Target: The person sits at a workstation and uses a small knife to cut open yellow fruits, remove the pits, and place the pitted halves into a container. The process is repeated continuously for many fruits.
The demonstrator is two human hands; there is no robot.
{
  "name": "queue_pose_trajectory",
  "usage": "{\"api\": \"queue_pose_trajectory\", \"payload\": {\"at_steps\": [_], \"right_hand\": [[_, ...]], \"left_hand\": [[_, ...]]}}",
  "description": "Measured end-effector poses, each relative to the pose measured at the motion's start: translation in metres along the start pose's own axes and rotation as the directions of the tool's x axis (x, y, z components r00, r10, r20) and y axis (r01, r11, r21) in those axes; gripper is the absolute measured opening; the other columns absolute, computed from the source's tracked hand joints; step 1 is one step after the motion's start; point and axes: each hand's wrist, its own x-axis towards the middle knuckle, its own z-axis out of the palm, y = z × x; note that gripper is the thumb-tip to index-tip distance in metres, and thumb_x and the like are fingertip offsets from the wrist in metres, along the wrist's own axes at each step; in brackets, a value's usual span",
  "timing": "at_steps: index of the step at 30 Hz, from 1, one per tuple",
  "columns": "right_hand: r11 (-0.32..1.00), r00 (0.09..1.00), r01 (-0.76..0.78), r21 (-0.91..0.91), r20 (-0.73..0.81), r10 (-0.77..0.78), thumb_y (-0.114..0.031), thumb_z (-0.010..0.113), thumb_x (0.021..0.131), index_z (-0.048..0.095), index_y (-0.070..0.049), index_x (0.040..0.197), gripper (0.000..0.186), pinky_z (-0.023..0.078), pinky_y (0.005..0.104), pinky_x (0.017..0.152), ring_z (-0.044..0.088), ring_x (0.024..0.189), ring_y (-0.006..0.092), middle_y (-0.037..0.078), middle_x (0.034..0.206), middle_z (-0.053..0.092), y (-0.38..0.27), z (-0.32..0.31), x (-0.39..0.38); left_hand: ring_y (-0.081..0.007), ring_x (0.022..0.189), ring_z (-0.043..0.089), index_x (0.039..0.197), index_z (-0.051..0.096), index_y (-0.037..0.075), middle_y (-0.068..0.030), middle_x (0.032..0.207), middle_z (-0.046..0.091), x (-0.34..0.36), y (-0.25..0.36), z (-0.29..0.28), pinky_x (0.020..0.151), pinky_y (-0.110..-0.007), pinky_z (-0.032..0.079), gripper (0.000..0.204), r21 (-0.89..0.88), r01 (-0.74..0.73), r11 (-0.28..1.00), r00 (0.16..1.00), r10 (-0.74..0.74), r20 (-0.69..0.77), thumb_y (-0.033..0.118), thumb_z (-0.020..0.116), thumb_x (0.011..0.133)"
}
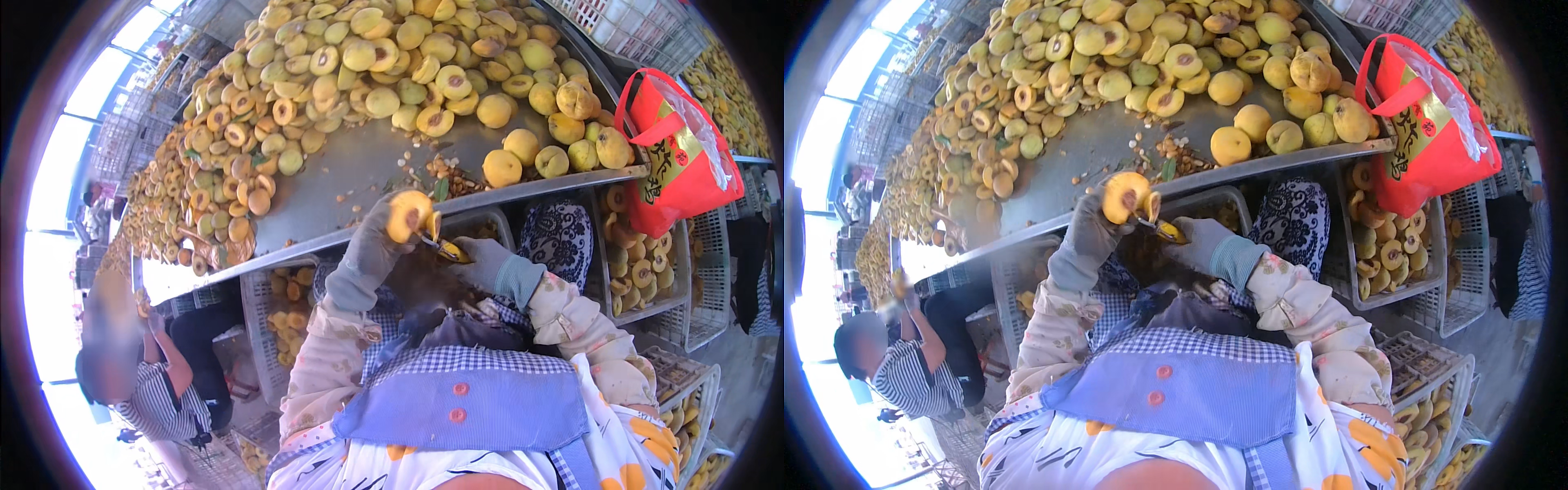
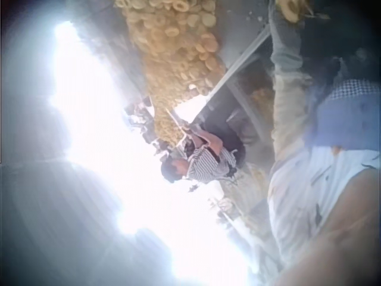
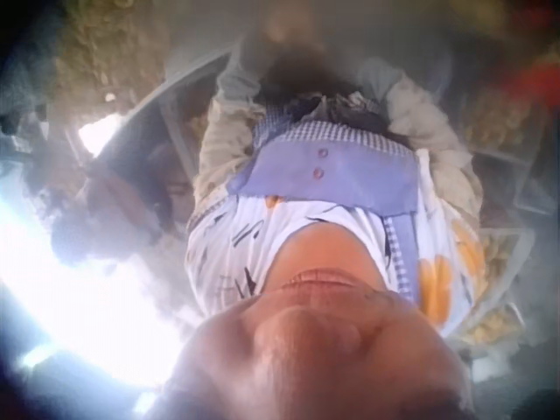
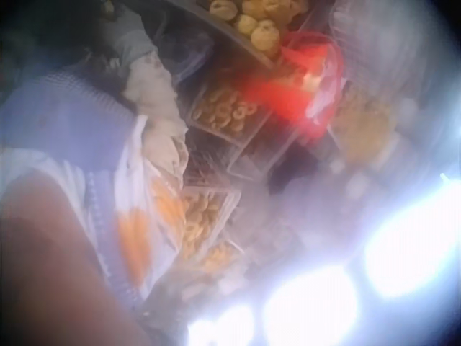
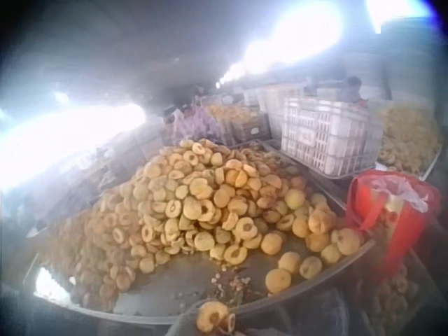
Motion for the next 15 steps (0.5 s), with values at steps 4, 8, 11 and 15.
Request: {"api": "queue_pose_trajectory", "payload": {"at_steps": [4, 8, 11, 15], "right_hand": [[0.961, 0.992, 0.028, -0.276, -0.108, -0.06, -0.035, 0.056, 0.081, 0.051, -0.003, 0.104, 0.04, 0.047, 0.042, 0.073, 0.059, 0.084, 0.038, 0.023, 0.086, 0.061, -0.027, 0.006, -0.022], [0.892, 0.959, -0.013, -0.452, -0.259, -0.117, -0.032, 0.056, 0.081, 0.047, -0.005, 0.099, 0.034, 0.048, 0.0441, 0.066, 0.06, 0.077, 0.0366, 0.02, 0.076, 0.061, -0.056, 0.015, -0.024], [0.865, 0.969, -0.077, -0.495, -0.242, -0.053, -0.03, 0.057, 0.081, 0.047, -0.006, 0.101, 0.033, 0.048, 0.0441, 0.067, 0.061, 0.077, 0.0365, 0.02, 0.078, 0.061, -0.068, 0.018, -0.029], [0.845, 0.975, -0.133, -0.517, -0.222, 0.018, -0.029, 0.057, 0.081, 0.046, -0.006, 0.103, 0.033, 0.048, 0.0442, 0.069, 0.061, 0.078, 0.0365, 0.02, 0.081, 0.062, -0.064, 0.025, -0.029]], "left_hand": [[-0.0243, 0.092, 0.056, 0.113, 0.047, 0.002, -0.0122, 0.101, 0.056, -0.019, -0.016, -0.001, 0.081, -0.035, 0.049, 0.051, -0.344, -0.136, 0.929, 0.987, 0.096, -0.13, 0.046, 0.043, 0.088], [-0.0239, 0.095, 0.055, 0.114, 0.048, 0.0, -0.0137, 0.105, 0.056, -0.025, -0.033, 0.023, 0.085, -0.035, 0.046, 0.05, -0.27, -0.287, 0.919, 0.936, 0.209, -0.284, 0.043, 0.038, 0.091], [-0.0218, 0.094, 0.056, 0.114, 0.05, 0.001, -0.0137, 0.105, 0.056, -0.032, -0.035, 0.039, 0.084, -0.032, 0.047, 0.045, -0.181, -0.357, 0.916, 0.909, 0.297, -0.291, 0.038, 0.036, 0.093], [-0.0203, 0.088, 0.057, 0.11, 0.053, -0.001, -0.0132, 0.1, 0.058, -0.038, -0.035, 0.05, 0.079, -0.03, 0.048, 0.044, 0.01, -0.414, 0.91, 0.841, 0.387, -0.377, 0.037, 0.036, 0.093]]}}
